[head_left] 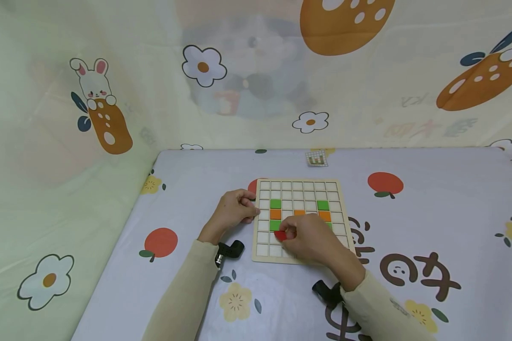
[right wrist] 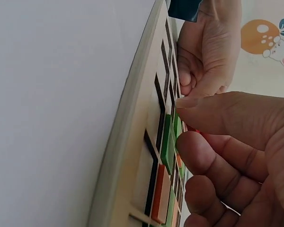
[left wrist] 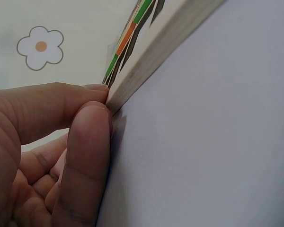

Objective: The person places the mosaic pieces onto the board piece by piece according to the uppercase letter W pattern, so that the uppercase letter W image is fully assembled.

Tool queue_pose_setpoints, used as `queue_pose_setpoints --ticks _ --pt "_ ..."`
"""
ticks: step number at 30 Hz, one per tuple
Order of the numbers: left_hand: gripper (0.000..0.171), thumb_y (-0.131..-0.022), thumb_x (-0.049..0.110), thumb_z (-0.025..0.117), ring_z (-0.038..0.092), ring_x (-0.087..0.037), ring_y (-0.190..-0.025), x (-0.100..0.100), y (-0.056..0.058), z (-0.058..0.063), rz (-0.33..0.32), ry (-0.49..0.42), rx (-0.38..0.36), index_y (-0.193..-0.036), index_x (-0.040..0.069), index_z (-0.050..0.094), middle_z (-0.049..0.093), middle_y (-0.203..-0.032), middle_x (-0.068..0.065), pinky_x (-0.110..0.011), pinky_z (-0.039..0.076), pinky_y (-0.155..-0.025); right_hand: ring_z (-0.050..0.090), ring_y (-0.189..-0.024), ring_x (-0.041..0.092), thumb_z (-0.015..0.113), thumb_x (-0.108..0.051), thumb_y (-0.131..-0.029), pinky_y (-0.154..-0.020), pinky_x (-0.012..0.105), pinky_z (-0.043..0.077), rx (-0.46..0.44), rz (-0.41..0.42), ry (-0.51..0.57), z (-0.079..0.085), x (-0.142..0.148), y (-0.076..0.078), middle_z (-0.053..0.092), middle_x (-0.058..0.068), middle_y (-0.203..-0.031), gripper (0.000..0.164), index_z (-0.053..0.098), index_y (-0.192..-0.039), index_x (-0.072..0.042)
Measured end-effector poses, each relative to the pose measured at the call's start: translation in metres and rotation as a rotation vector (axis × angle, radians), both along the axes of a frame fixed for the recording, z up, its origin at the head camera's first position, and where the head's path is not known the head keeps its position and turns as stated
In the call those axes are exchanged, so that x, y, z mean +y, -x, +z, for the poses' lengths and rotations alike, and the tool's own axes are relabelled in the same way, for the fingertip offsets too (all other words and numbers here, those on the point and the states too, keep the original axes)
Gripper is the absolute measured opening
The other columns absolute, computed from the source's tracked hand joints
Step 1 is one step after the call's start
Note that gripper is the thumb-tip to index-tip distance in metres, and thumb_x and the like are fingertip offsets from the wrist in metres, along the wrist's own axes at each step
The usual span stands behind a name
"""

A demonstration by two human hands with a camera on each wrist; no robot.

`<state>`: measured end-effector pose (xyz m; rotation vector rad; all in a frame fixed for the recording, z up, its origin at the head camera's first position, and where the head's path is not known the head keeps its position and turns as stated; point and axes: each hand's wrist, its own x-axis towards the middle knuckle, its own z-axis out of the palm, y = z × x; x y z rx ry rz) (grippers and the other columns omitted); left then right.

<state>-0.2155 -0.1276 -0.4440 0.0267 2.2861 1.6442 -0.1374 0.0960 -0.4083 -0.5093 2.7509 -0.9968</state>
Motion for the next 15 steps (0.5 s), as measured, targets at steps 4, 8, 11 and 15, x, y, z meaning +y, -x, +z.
queue_pose_setpoints --ticks 4,8,11,15 --pt "0.035 -0.088 0.000 0.080 0.064 -0.013 -0.064 -0.0001 0.0003 -0.0005 -0.001 0.004 0.004 -0.120 -0.001 0.066 0.068 -0.085 -0.007 -0.022 0.057 -0.059 0.051 -0.060 0.012 0.076 -0.005 -0.083 -0.054 0.026 0.040 -0.018 0.005 -0.009 -0.0005 -0.0033 0.0018 0.054 -0.006 -0.062 0.012 0.077 -0.095 -0.010" --pt "0.035 -0.088 -0.001 0.080 0.064 -0.013 -0.065 -0.0002 0.0005 -0.0008 -0.003 0.002 0.006 -0.121 -0.002 0.066 0.068 -0.085 -0.007 -0.022 0.057 -0.060 0.049 -0.059 0.011 0.077 -0.005 -0.083 -0.055 0.027 0.038 -0.023 0.013 -0.033 -0.0021 -0.0057 0.0041 0.053 -0.005 -0.060 0.014 0.077 -0.096 -0.010" --pt "0.036 -0.088 -0.001 0.080 0.064 -0.013 -0.065 -0.0002 0.0004 -0.0009 -0.004 0.000 0.007 -0.121 -0.002 0.066 0.069 -0.085 -0.007 -0.022 0.057 -0.060 0.048 -0.057 0.012 0.079 -0.007 -0.084 -0.055 0.027 0.038 -0.029 0.018 -0.047 -0.0039 -0.0067 0.0057 0.052 -0.005 -0.060 0.012 0.077 -0.095 -0.011" --pt "0.036 -0.088 -0.001 0.080 0.065 -0.013 -0.065 -0.0001 0.0004 -0.0005 -0.003 0.000 0.008 -0.121 -0.002 0.066 0.068 -0.085 -0.007 -0.022 0.058 -0.060 0.048 -0.058 0.011 0.081 -0.009 -0.083 -0.056 0.027 0.038 -0.020 0.025 -0.056 -0.0055 -0.0071 0.0073 0.051 -0.005 -0.060 0.012 0.076 -0.094 -0.011"
